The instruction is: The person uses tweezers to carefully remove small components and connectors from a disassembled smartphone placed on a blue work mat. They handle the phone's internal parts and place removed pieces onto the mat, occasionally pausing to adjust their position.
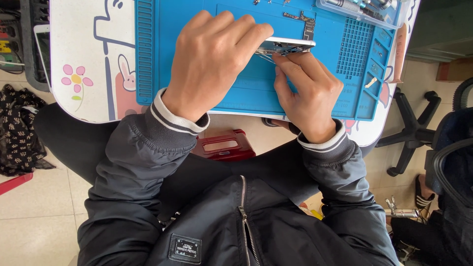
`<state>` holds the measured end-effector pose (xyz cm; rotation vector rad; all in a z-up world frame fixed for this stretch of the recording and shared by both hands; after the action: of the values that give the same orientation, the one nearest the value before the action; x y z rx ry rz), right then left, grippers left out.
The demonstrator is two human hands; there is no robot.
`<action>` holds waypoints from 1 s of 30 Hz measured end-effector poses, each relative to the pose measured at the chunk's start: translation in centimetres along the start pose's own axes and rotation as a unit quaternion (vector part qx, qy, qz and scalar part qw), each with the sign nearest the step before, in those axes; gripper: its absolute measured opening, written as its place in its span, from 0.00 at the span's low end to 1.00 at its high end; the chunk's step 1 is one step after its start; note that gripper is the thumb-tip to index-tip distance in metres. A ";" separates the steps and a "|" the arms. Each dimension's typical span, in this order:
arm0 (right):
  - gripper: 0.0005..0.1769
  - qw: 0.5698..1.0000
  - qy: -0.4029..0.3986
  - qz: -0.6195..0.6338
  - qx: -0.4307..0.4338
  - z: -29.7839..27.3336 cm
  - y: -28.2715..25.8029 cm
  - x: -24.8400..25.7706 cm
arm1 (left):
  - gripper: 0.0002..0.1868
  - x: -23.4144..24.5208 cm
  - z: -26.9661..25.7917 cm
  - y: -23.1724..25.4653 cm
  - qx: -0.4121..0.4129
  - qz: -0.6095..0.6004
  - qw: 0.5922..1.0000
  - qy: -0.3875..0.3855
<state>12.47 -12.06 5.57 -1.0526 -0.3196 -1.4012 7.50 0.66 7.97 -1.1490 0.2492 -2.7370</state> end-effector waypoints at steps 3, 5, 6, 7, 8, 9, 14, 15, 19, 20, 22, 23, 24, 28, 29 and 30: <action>0.09 1.000 -0.003 0.006 -0.001 -0.1 0.0 -0.1 | 0.11 0.1 -0.1 0.0 -0.005 -0.003 1.000 0.005; 0.08 1.000 -0.004 0.002 -0.007 -0.1 0.0 -0.1 | 0.12 0.1 0.0 0.0 -0.006 0.005 1.000 0.001; 0.08 1.000 -0.003 0.001 -0.006 0.0 0.1 -0.1 | 0.12 0.1 0.1 0.0 -0.006 0.006 1.000 0.003; 0.08 1.000 -0.004 0.001 -0.009 -0.1 0.1 -0.1 | 0.11 0.1 0.1 0.0 -0.005 0.002 1.000 0.001; 0.08 1.000 -0.005 0.001 -0.012 -0.1 0.2 -0.2 | 0.10 0.1 0.0 0.0 -0.003 -0.001 1.000 -0.001; 0.08 1.000 -0.005 0.000 -0.012 -0.2 0.2 -0.1 | 0.10 0.1 0.1 0.0 -0.004 -0.002 1.000 -0.001; 0.08 0.993 0.017 0.112 -0.045 0.0 0.2 1.5 | 0.13 0.3 0.3 -0.2 0.009 0.007 1.000 0.005; 0.08 0.993 0.018 0.112 -0.043 -0.5 0.2 1.8 | 0.13 0.3 0.3 -0.2 0.009 0.008 1.000 0.006; 0.07 0.971 0.061 0.224 -0.048 -1.7 1.6 4.4 | 0.10 -0.1 0.3 -0.2 0.008 0.006 1.000 0.004; 0.13 0.967 0.071 0.243 -0.017 -1.8 1.5 5.3 | 0.09 -0.2 0.3 -0.2 0.011 0.003 1.000 0.006; 0.12 0.952 0.105 0.283 -0.044 -2.1 3.2 7.0 | 0.10 -0.6 0.2 -0.1 0.013 0.019 1.000 -0.002; 0.11 0.933 0.137 0.324 -0.077 -2.7 4.5 8.0 | 0.11 -0.9 0.1 0.0 0.016 0.030 0.999 -0.013; 0.11 0.933 0.137 0.325 -0.077 -1.7 5.3 8.6 | 0.11 -0.9 0.1 0.0 0.016 0.030 0.999 -0.013; 0.16 0.918 0.140 0.370 0.014 0.8 7.3 11.3 | 0.13 -0.7 0.0 0.0 0.026 0.030 0.999 -0.010; 0.21 0.910 0.140 0.389 -0.035 1.2 9.1 11.4 | 0.12 -0.8 0.0 0.0 0.030 0.014 0.999 -0.012; 0.21 0.910 0.140 0.389 -0.031 2.2 10.6 10.8 | 0.12 -0.8 0.1 -0.1 0.029 0.017 0.999 -0.010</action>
<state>25.13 -19.16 10.44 -0.8660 0.3395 -0.8110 8.09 0.92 7.50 -1.1445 0.1830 -2.6833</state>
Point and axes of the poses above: each hand's wrist, its own z-axis towards the middle knuckle, its own x-axis out of the back of the hand, y = z × x, the point moved 10 cm from there along z, towards the middle knuckle, and after that the axes turned 15 degrees about z, right-handed, at the moved point
